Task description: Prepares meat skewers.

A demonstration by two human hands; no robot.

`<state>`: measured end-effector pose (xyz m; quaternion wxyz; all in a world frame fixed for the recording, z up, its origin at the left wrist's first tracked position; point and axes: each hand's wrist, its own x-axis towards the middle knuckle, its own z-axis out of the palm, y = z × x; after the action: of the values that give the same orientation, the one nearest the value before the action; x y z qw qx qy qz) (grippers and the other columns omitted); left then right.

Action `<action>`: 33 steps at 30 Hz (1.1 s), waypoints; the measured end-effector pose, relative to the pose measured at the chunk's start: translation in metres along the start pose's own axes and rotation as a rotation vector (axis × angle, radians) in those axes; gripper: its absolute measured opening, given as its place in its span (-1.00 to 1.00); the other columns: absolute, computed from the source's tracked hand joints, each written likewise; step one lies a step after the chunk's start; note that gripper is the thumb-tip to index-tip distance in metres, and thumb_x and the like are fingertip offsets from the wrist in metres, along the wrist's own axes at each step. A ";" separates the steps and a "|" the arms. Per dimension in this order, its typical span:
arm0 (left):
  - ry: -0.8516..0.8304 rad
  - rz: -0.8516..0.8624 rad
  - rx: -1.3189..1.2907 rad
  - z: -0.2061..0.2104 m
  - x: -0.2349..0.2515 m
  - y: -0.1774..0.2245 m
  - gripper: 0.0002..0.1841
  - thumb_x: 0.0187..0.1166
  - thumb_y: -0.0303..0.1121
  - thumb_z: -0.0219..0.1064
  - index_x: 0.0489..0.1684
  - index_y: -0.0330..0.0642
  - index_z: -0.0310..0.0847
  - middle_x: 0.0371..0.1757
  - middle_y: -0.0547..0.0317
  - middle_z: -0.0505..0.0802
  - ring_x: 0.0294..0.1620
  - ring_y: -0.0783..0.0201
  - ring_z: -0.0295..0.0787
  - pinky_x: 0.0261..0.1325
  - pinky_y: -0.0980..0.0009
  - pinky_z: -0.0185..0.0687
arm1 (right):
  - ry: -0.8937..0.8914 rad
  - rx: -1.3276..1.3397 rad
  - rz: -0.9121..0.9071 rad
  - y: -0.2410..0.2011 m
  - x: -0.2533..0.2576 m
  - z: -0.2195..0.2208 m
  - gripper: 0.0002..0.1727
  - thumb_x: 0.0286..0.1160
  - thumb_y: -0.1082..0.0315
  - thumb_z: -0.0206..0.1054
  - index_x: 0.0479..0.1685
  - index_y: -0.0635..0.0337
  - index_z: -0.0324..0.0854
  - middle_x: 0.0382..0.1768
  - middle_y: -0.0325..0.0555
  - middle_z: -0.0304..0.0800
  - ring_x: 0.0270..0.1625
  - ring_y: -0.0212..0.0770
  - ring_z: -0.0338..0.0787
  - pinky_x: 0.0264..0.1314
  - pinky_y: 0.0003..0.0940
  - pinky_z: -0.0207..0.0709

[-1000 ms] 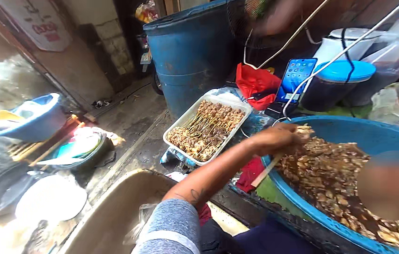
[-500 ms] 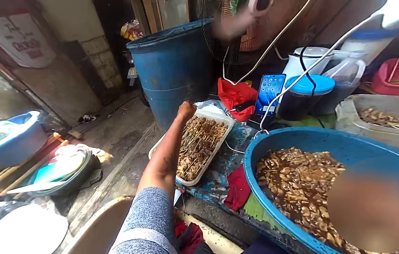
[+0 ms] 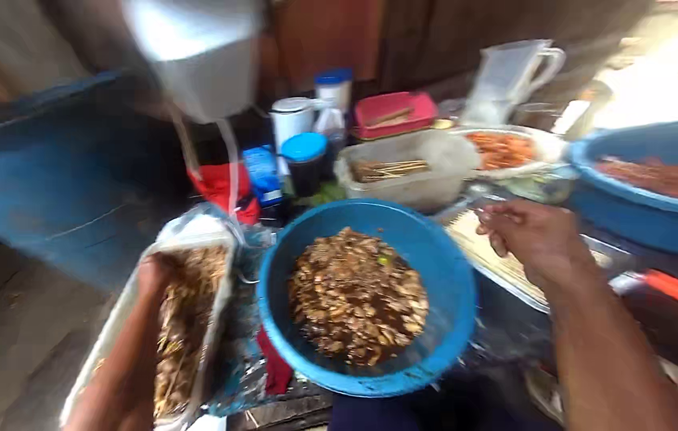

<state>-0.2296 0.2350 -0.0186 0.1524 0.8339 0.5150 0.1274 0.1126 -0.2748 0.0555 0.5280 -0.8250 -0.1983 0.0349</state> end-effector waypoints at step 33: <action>-0.629 1.185 0.364 0.137 -0.195 0.339 -0.60 0.75 -0.47 0.16 0.54 -0.18 0.58 0.74 -0.22 0.42 0.60 -0.32 0.47 0.51 -0.21 0.48 | 0.129 -0.501 -0.021 0.056 -0.019 -0.046 -0.64 0.82 0.35 0.18 0.05 0.61 0.67 0.05 0.71 0.71 0.26 0.73 0.66 0.29 0.70 0.31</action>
<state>0.0142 -0.1002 -0.0249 0.0571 0.9840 -0.0823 -0.1471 0.1235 -0.3410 0.0234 0.3192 -0.9285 -0.1751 -0.0732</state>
